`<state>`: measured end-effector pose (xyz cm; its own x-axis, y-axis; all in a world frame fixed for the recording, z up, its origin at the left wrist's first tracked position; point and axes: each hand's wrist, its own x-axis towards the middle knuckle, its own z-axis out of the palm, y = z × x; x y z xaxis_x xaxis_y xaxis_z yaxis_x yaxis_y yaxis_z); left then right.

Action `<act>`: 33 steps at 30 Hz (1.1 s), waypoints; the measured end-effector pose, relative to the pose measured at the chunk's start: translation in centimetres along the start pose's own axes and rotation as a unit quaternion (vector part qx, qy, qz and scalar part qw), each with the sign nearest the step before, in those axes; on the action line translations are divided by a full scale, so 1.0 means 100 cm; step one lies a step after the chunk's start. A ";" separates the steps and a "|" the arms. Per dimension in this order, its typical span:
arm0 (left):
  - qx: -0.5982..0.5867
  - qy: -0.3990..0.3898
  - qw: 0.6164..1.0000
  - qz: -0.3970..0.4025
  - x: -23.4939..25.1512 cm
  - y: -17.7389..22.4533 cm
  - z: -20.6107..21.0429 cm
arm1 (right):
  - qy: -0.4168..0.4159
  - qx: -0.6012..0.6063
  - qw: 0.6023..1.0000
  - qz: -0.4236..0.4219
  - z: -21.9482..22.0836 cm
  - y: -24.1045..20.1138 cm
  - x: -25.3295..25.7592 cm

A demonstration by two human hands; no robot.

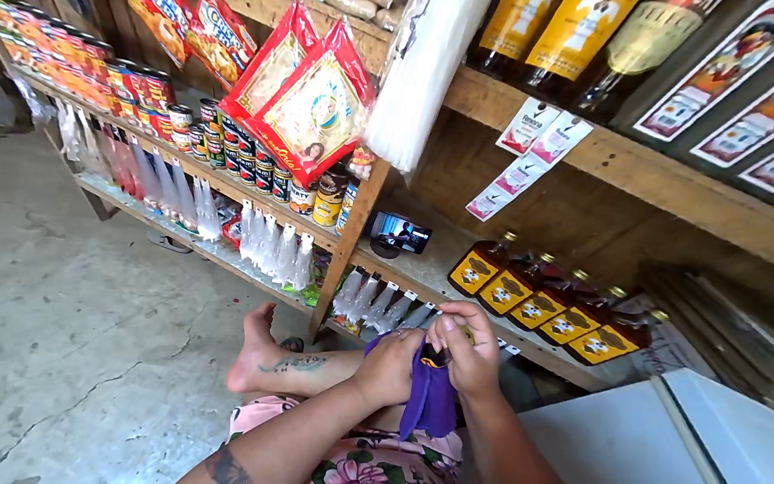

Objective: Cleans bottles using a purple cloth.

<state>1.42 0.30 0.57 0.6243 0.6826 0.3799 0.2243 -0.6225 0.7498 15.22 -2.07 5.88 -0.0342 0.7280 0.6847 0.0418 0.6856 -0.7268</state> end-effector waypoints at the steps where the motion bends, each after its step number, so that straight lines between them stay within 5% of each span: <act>1: 0.000 -0.002 1.000 -0.001 0.000 0.000 0.000 | 0.000 0.000 1.000 -0.001 0.000 0.000 0.000; 19: -0.014 -0.002 1.000 -0.007 0.001 -0.014 0.011 | 0.048 0.052 0.997 0.021 -0.017 0.005 0.006; 33: 0.021 -0.081 0.984 -0.160 -0.012 -0.025 0.020 | 0.119 0.063 0.990 0.032 -0.034 0.010 0.012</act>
<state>1.61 0.27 -2.87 0.6280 0.7775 0.0345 0.4565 -0.4039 0.7928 18.66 -0.52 6.18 0.2020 0.7588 0.6192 -0.0885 0.6438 -0.7601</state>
